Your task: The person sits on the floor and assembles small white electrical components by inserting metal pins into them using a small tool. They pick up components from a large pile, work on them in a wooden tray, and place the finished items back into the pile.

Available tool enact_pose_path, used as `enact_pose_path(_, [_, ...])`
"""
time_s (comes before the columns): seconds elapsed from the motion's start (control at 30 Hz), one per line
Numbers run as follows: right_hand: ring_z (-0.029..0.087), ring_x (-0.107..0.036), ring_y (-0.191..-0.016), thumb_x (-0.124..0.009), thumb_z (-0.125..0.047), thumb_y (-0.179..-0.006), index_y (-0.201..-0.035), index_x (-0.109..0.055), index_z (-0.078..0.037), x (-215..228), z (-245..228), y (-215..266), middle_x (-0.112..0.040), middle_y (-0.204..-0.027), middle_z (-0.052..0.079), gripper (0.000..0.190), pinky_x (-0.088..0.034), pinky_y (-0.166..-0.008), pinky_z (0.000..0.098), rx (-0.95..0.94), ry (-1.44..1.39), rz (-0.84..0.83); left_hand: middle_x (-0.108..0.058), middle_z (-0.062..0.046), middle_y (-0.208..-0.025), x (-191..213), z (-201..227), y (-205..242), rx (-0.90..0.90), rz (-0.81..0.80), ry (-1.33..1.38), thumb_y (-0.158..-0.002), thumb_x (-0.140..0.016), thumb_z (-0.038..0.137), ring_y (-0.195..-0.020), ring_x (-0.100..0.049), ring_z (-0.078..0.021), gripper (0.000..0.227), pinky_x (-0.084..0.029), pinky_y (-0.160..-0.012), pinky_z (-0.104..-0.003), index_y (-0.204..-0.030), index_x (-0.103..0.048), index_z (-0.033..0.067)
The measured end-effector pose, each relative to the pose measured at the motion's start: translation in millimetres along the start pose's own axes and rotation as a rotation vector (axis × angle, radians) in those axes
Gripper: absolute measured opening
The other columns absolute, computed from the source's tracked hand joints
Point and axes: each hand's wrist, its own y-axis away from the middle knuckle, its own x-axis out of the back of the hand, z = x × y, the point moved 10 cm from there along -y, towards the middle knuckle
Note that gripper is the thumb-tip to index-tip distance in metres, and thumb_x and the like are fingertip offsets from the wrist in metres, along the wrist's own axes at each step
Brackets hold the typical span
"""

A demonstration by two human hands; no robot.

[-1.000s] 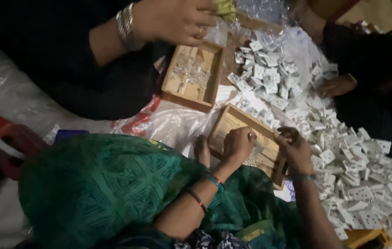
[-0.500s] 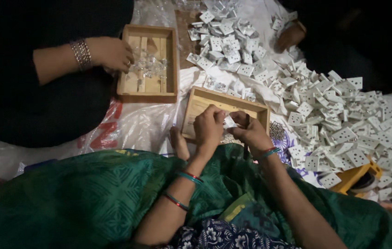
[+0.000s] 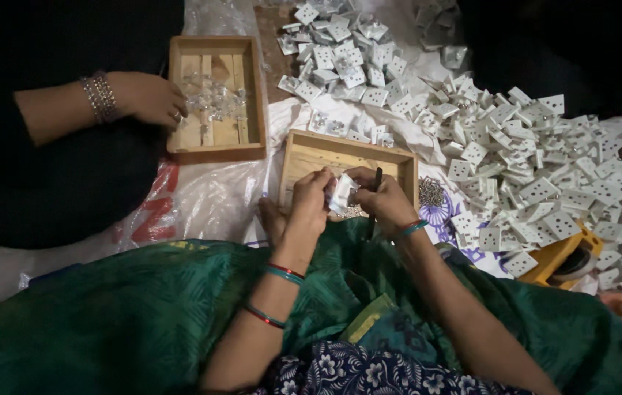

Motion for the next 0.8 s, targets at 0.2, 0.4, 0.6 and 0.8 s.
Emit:
enact_pose_path(0.2, [0.003,-0.045,-0.056,-0.069,-0.011,-0.082,-0.123,-0.07,-0.006,8,-10,5,-0.068,-0.083,-0.002,0.041,-0.032,-0.049,0.0217,-0.004,-0.07,0.168,-0.059,-0.002,-0.074,-9,31,7,-0.291,-0.021,-0.139,-0.103,-0.062,0.016,-0.063,-0.052,-0.0107,0.018,-0.041,-0.056,-0.026,-0.092,-0.064,0.0016])
enact_pose_path(0.4, [0.006,-0.046,-0.063,-0.078,-0.022,-0.087,-0.13,-0.062,-0.001,7,0,-3,-0.064,-0.088,0.002,0.05,-0.034,-0.05,0.0233,0.028,-0.029,0.167,-0.066,-0.001,-0.083,-34,57,37,-0.41,-0.005,-0.288,-0.097,-0.065,0.013,-0.07,-0.059,-0.0091,0.011,-0.05,-0.062,-0.025,-0.106,-0.065,0.0048])
enact_pose_path(0.6, [0.01,-0.068,-0.092,-0.08,-0.009,-0.084,-0.131,-0.058,0.003,4,8,-13,-0.071,-0.106,0.004,0.053,-0.059,-0.077,0.0258,0.138,-0.094,0.061,-0.073,-0.009,-0.095,-67,90,69,-0.628,-0.046,-0.852,-0.085,-0.076,0.01,-0.08,-0.072,-0.0181,0.03,-0.057,-0.069,-0.031,-0.114,-0.072,0.0069])
enact_pose_path(0.8, [0.012,-0.068,-0.081,-0.081,-0.011,-0.077,-0.13,-0.062,0.004,8,-14,-8,-0.073,-0.094,0.01,0.059,-0.057,-0.072,0.0296,0.274,0.358,0.115,-0.076,-0.018,-0.091,-79,107,90,-0.735,0.064,-1.289,-0.086,-0.074,0.015,-0.084,-0.074,-0.034,0.013,-0.057,-0.074,-0.042,-0.096,-0.078,0.0076])
